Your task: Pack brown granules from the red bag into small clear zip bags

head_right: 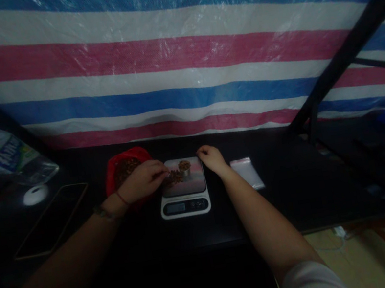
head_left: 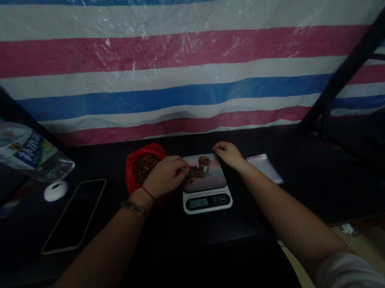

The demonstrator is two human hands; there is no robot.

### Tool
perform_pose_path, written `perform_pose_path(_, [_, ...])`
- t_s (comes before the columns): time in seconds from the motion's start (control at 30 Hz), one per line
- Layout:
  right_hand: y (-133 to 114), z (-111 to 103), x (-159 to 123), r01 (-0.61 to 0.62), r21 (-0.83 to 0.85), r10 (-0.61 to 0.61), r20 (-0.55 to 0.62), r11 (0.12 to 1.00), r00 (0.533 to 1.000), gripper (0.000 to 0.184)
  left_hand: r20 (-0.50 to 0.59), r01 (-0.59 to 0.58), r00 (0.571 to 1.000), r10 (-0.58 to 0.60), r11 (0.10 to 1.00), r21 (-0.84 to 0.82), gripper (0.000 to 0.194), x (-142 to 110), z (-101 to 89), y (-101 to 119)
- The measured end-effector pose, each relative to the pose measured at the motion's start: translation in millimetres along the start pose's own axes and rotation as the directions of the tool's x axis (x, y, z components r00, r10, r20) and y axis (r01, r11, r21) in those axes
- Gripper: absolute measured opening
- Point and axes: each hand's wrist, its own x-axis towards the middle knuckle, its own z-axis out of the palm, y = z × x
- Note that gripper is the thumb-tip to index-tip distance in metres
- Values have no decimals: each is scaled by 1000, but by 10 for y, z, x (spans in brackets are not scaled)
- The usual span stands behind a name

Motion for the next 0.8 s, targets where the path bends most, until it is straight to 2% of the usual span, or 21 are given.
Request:
perform_pose_path(0.27, [-4, 27, -23, -1, 15, 1, -15, 1000, 1000, 23, 63, -70, 995, 76, 993, -100, 24, -5, -62, 97])
perform_pose_path(0.33, [-54, -26, -39, -7, 20, 8, -41, 1000, 999, 24, 65, -73, 995, 80, 992, -102, 24, -10, -63, 88])
perform_pose_path(0.4, [-142, -178, -63, -21, -5, 20, -110, 1000, 994, 25, 62, -72, 995, 78, 993, -92, 24, -17, -51, 69])
perform_pose_path(0.5, [-321, -567, -150, -73, -112, 40, -269, 991, 962, 27, 49, -84, 995, 89, 993, -87, 25, -28, -25, 41])
perform_pose_path(0.53, [-379, -706, -201, -97, -170, 45, -285, 981, 957, 27, 40, -89, 995, 93, 992, -89, 25, -31, -20, 35])
perform_pose_path(0.6, [-464, -926, -342, -190, -315, 111, -253, 930, 961, 30, 20, -95, 995, 97, 992, -85, 26, -37, -22, 28])
perform_pose_path(0.67, [-487, -1014, -523, -276, -488, 218, -174, 828, 960, 36, -5, -89, 996, 89, 995, -55, 27, -44, -41, 19])
perform_pose_path(0.73, [-446, -969, -712, -334, -641, 349, -109, 691, 931, 41, -35, -64, 997, 64, 998, -4, 29, -51, -72, -4])
perform_pose_path(0.8, [-373, -851, -877, -357, -718, 446, -73, 597, 892, 44, -63, -26, 998, 29, 999, 47, 30, -61, -103, -50])
